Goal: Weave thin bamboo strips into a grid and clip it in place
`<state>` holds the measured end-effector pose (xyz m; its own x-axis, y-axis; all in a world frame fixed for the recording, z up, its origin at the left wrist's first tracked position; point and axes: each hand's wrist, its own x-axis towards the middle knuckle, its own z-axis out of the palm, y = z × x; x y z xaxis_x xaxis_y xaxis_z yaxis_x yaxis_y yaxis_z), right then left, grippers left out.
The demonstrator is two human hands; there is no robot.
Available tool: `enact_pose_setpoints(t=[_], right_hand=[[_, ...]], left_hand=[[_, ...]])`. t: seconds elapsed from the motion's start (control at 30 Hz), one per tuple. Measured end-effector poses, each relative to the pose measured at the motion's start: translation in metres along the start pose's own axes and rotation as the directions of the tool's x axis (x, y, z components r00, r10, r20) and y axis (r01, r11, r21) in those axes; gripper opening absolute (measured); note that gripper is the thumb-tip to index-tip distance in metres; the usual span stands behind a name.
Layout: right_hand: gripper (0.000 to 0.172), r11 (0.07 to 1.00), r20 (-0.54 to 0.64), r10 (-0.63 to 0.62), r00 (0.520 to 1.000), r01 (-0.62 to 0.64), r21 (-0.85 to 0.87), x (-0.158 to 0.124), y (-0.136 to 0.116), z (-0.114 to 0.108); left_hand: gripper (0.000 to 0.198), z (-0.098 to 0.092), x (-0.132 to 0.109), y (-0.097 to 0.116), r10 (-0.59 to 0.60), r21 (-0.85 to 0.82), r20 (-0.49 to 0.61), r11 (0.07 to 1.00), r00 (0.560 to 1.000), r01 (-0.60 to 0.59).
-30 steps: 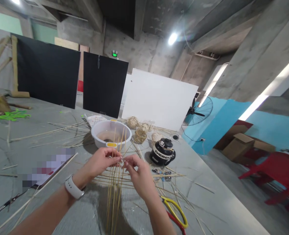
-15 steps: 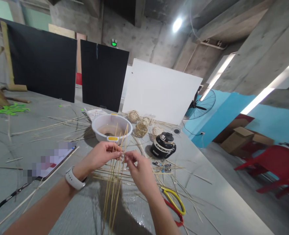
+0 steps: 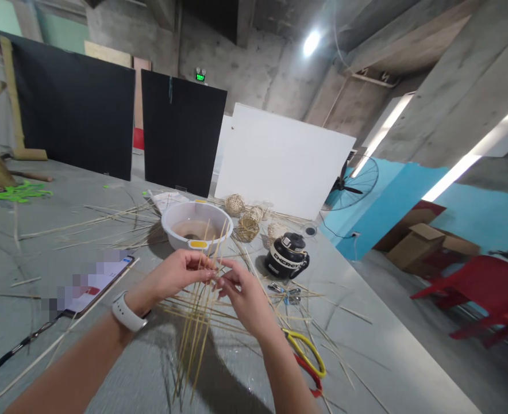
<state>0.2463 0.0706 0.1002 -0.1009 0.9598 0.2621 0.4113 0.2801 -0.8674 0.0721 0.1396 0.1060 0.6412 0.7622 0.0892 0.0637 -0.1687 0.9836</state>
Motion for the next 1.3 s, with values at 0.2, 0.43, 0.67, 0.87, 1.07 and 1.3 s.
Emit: enact_pose_setpoints(t=[0.2,0.43,0.67,0.87,1.07,1.3], right_hand=[[0.036,0.988,-0.011,-0.018,1.0,0.016,-0.155,-0.001,-0.006,-0.002],[0.036,0.982,-0.004,-0.035,0.999,0.034,-0.185,-0.001,-0.012,0.0],[0.039,0.976,-0.035,-0.018,0.999,0.01,-0.219,0.001,-0.005,0.003],[0.034,0.98,0.075,-0.036,0.997,0.05,-0.193,-0.002,-0.01,-0.002],[0.028,0.967,0.042,-0.05,0.998,0.059,-0.248,-0.005,-0.022,-0.007],[0.019,0.969,-0.118,0.003,0.993,-0.032,-0.244,-0.002,-0.013,0.001]], left_hand=[[0.024,0.007,0.0,0.001,0.034,0.008,-0.029,0.999,0.999,-0.034],[0.028,0.01,-0.003,0.004,0.072,0.134,-0.088,0.989,0.993,-0.06],[0.029,0.007,0.0,-0.004,0.081,0.186,-0.046,0.98,0.996,-0.071],[0.029,0.006,-0.001,-0.003,0.083,0.241,-0.018,0.968,0.996,-0.076],[0.028,0.007,-0.002,0.001,0.087,0.222,-0.079,0.973,0.993,-0.068],[0.026,0.009,-0.004,0.006,0.071,0.242,-0.113,0.969,0.991,-0.042]])
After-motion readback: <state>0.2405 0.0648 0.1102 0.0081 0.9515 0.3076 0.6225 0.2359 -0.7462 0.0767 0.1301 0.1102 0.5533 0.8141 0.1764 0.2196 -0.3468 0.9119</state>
